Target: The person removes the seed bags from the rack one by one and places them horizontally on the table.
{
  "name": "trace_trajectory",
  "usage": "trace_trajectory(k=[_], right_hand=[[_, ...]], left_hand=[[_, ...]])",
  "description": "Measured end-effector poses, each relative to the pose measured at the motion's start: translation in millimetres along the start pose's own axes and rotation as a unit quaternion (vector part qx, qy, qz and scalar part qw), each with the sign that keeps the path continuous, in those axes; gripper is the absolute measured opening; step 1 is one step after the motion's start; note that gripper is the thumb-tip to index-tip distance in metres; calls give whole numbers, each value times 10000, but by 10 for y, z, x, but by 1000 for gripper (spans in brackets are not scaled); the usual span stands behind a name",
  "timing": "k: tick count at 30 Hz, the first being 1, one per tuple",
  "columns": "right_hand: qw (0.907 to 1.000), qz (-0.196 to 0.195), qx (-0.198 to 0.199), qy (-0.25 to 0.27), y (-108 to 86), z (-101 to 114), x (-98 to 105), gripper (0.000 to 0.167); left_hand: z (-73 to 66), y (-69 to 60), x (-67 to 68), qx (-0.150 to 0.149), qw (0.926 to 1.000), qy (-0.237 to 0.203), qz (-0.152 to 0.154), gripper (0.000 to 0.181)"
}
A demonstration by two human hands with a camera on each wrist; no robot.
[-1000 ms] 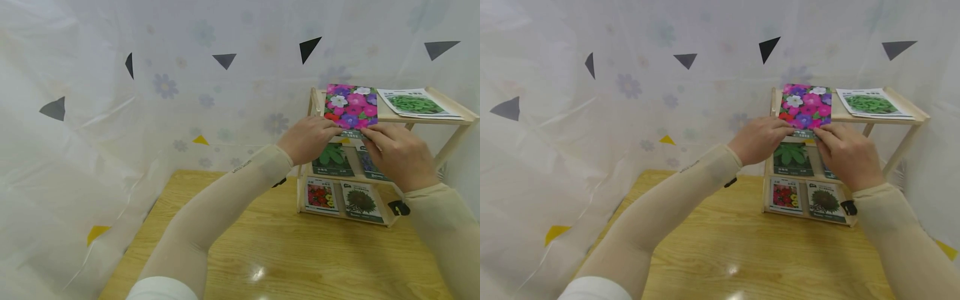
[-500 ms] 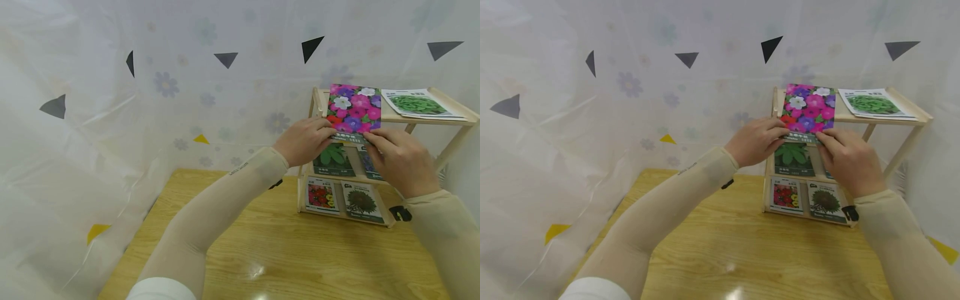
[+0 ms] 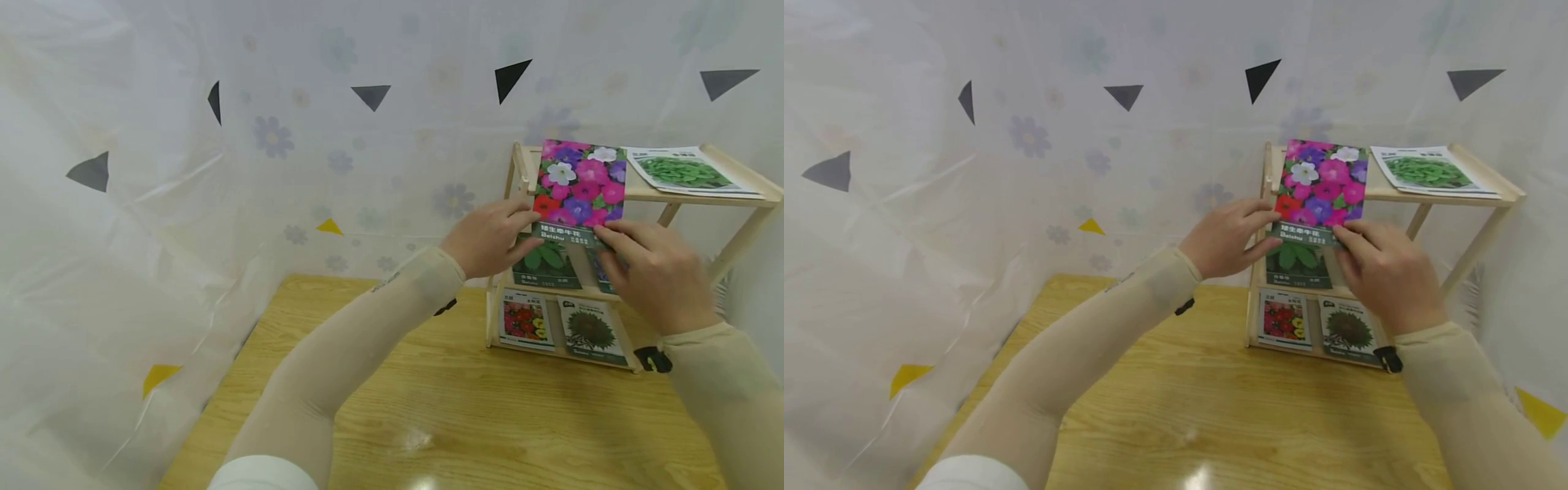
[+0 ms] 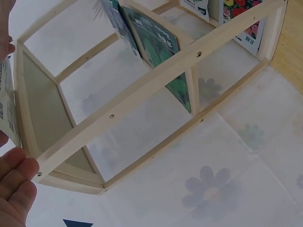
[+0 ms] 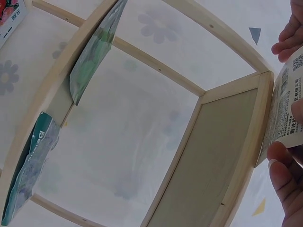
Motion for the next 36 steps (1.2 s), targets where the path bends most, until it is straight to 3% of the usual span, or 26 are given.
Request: trace_trajectory(k=[9, 13, 17, 21, 26, 36], right_hand=[[9998, 75, 20, 182, -34, 28, -26, 42], [9998, 70, 28, 205, -64, 54, -37, 51], [9997, 194, 35, 168, -104, 78, -61, 55], [9993, 367, 24, 110, -143, 100, -91, 56], [9996, 131, -6, 240, -174, 136, -93, 58], [9991, -34, 264, 315, -228, 236, -111, 69]], left_hand=[[59, -58, -92, 461, 9965, -588, 378, 53], [61, -74, -125, 654, 9922, -996, 371, 51], [71, -96, -159, 932, 9834, -1536, 271, 44], [101, -120, -197, 1292, 9676, -2165, 131, 39], [137, -132, -220, 1624, 9509, -2634, -5, 38], [163, -184, -255, 1826, 9420, -2810, -179, 46]])
Point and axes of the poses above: each hand's wrist, its own y-axis towards the middle knuckle, its own x-axis out of the back of the hand, z = x × y, the point moved 7 cm from there along y, towards the middle knuckle
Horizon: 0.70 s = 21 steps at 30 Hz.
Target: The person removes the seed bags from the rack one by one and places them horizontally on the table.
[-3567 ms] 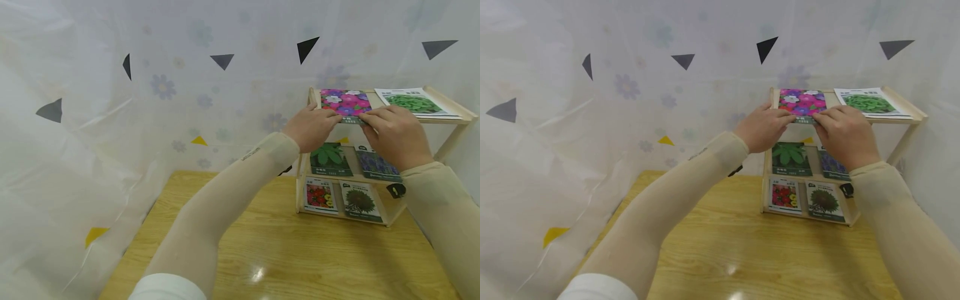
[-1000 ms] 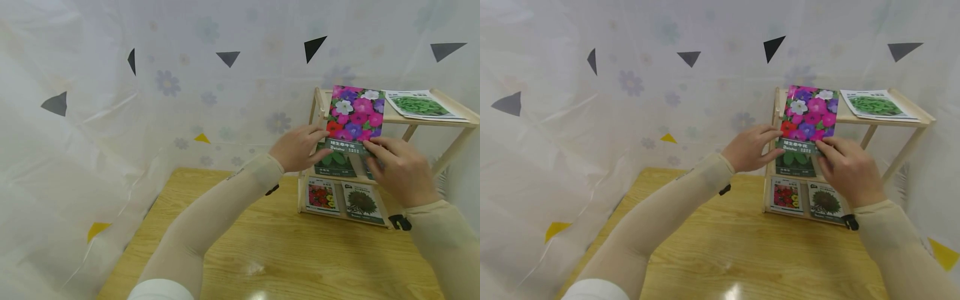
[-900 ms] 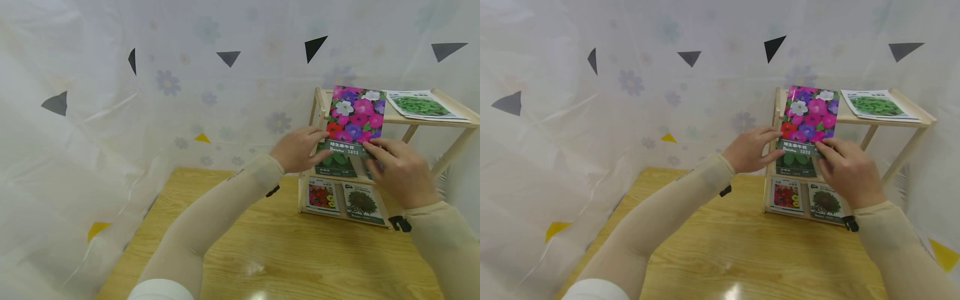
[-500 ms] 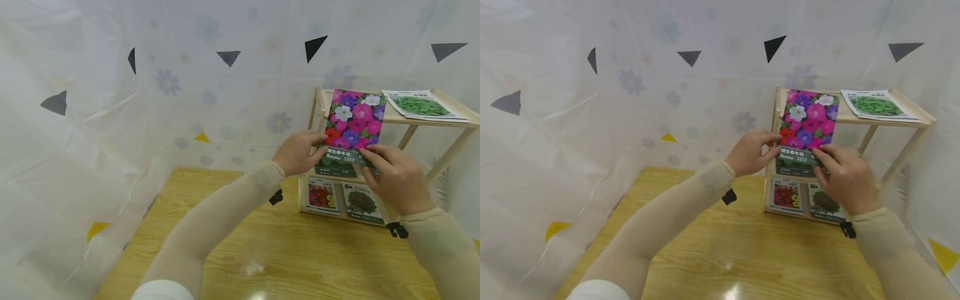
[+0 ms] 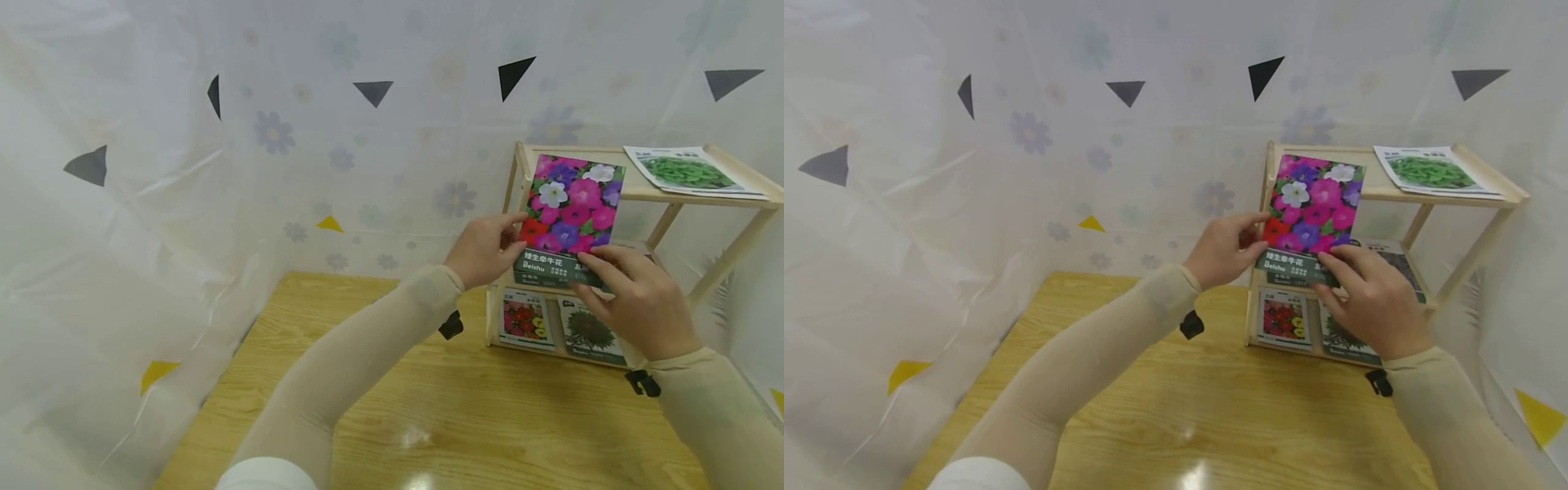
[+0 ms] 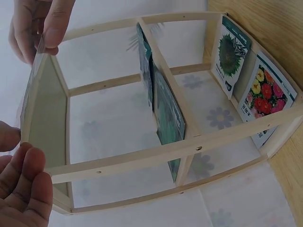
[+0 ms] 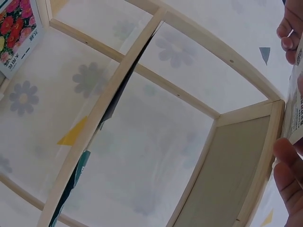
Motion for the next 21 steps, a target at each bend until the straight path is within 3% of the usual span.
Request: trace_trajectory(k=[4, 8, 15, 21], right_hand=[[9998, -70, 127, -103, -4, 40, -8, 75], [9999, -156, -32, -11, -24, 45, -8, 77], [9936, -401, -901, 550, -87, -31, -32, 72], [9797, -218, -1820, 810, -115, -96, -49, 55]], left_hand=[[16, -29, 0, -125, 9999, -10, -79, 46], [21, -59, -7, -219, 9996, -103, -134, 46], [34, -103, -30, -198, 9991, -335, -166, 47], [23, -159, -77, -250, 9990, -373, -91, 47]])
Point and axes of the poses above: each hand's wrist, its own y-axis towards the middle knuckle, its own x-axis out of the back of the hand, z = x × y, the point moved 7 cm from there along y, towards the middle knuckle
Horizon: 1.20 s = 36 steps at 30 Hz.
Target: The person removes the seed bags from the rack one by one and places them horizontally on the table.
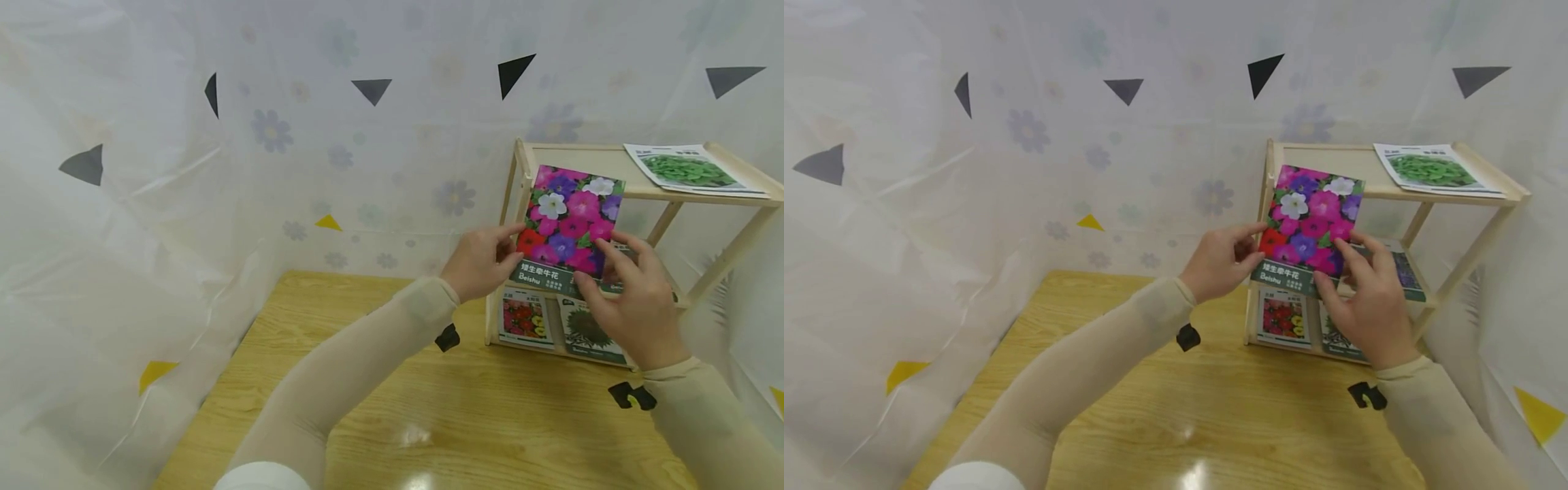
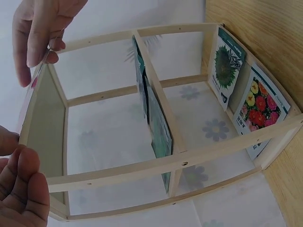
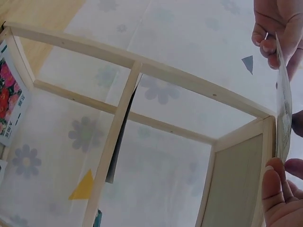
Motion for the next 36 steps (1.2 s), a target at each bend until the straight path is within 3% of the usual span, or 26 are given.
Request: trace_trajectory(k=[12, 21, 36], right_hand=[[9958, 302, -825, 246, -78, -1, -86, 62], [9938, 350, -854, 613, -197, 39, -199, 74], [9907, 724, -895, 722, -404, 194, -475, 74]], left_hand=[[49, -125, -37, -212, 9997, -6, -135, 46], [161, -297, -68, -120, 9995, -240, -191, 51], [442, -609, -85, 276, 9978, -560, -217, 50]])
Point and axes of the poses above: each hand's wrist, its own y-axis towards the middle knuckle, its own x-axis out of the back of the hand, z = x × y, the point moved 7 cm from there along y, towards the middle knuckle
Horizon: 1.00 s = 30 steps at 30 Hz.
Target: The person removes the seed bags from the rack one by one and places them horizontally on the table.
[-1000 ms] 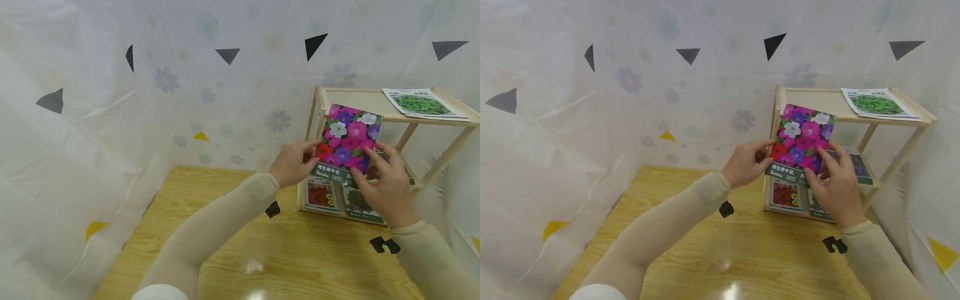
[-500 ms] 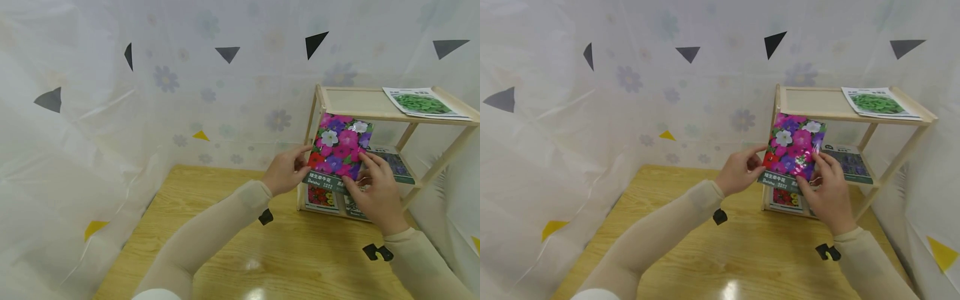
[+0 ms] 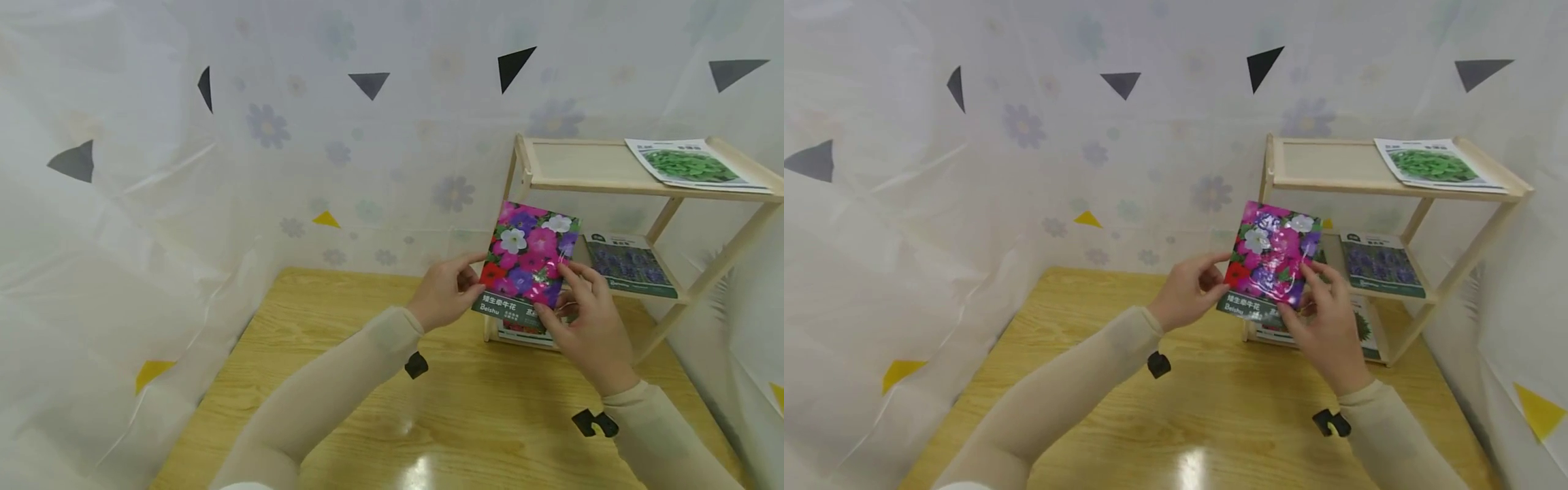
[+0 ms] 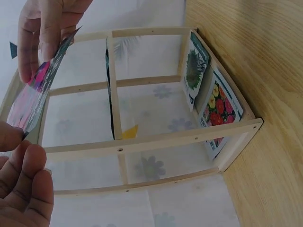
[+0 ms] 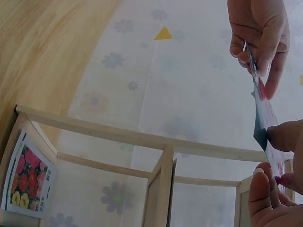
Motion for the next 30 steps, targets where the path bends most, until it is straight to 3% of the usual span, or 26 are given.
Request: trace_trajectory(k=[9, 18, 30], right_hand=[[9998, 104, -77, 119, -141, 23, -224, 72], [9980, 577, -98, 241, -282, 39, -480, 71], [9934, 1084, 81, 352, -384, 137, -679, 79]], left_hand=[[199, -192, -24, 384, 9991, -158, 81, 48], [429, -431, -34, 673, 9975, -188, 127, 47], [601, -678, -8, 927, 9951, -320, 131, 46]])
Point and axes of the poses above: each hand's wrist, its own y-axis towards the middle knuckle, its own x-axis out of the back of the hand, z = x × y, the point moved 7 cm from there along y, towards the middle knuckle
